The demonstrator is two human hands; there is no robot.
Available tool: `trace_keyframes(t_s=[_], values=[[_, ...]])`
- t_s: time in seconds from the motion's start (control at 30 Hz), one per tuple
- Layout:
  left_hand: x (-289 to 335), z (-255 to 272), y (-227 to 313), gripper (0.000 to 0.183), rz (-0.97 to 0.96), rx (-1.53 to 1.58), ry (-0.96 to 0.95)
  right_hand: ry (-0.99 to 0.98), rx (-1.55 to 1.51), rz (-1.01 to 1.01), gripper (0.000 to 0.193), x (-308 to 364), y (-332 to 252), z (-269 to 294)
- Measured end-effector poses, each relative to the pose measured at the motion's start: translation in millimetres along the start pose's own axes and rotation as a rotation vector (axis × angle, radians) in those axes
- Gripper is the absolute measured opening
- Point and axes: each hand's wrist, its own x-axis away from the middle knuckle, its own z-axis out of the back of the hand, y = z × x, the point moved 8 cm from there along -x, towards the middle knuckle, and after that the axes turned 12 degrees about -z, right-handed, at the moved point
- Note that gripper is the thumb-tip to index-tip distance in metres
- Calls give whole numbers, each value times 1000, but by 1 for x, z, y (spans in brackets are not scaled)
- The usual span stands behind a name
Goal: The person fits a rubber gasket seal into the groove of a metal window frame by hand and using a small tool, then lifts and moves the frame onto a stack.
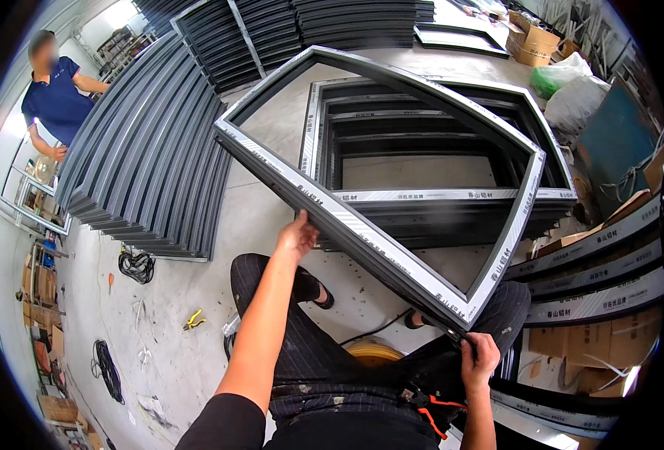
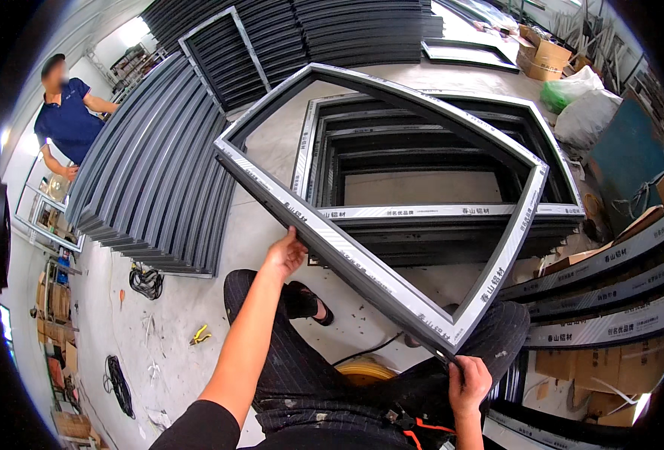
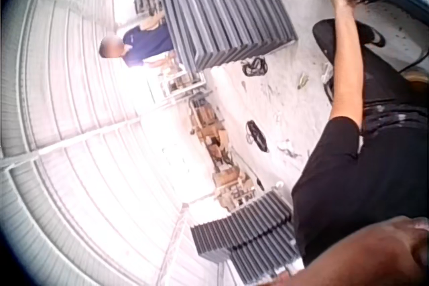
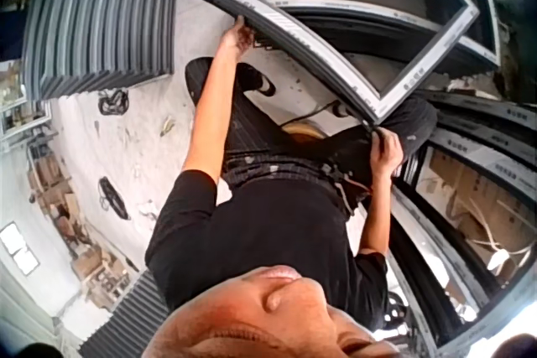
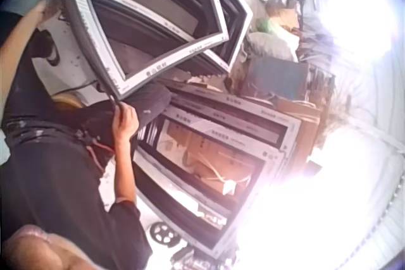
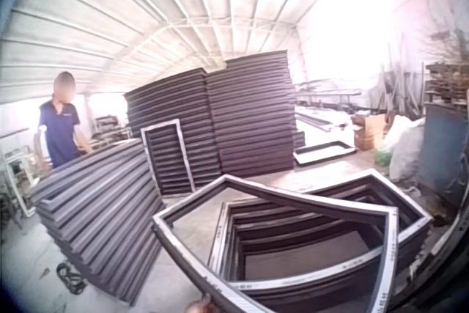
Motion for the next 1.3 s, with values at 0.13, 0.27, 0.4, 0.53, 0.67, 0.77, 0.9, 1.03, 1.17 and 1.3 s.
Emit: trace_keyframes(t_s=[0.13, 0.27, 0.4, 0.53, 0.67, 0.77, 0.9, 1.03, 1.17, 1.3], values=[[-31, 28, 19, 38, 51, 3, 93, -7, -10, 3, 16, -2, -2, -3], [-22, 18, 2, 42, -10, -104, 55, -1, -42, 3, 16, -5, 2, -4], [88, -50, -70, 36, 108, -314, -313, 19, -38, 54, 17, -5, -6, 0], [168, -92, -131, 31, 246, -77, -479, 12, -40, 86, 17, -6, -11, -1], [184, -105, -122, 29, 255, -71, -426, 20, -26, 85, 16, -6, -11, 1], [191, -111, -127, 29, 257, -103, -415, 32, -30, 80, 16, -7, -12, 2], [186, -109, -133, 30, 158, -177, -417, 42, -20, 100, 16, -5, -11, 1], [200, -119, -134, 32, 230, -195, -399, 19, -4, 76, 16, -3, -7, 2], [222, -136, -142, 33, 247, -226, -521, 26, 8, 104, 17, -4, -9, 2], [232, -139, -148, 30, 302, -239, -478, 17, 17, 122, 15, -3, -13, 1]])
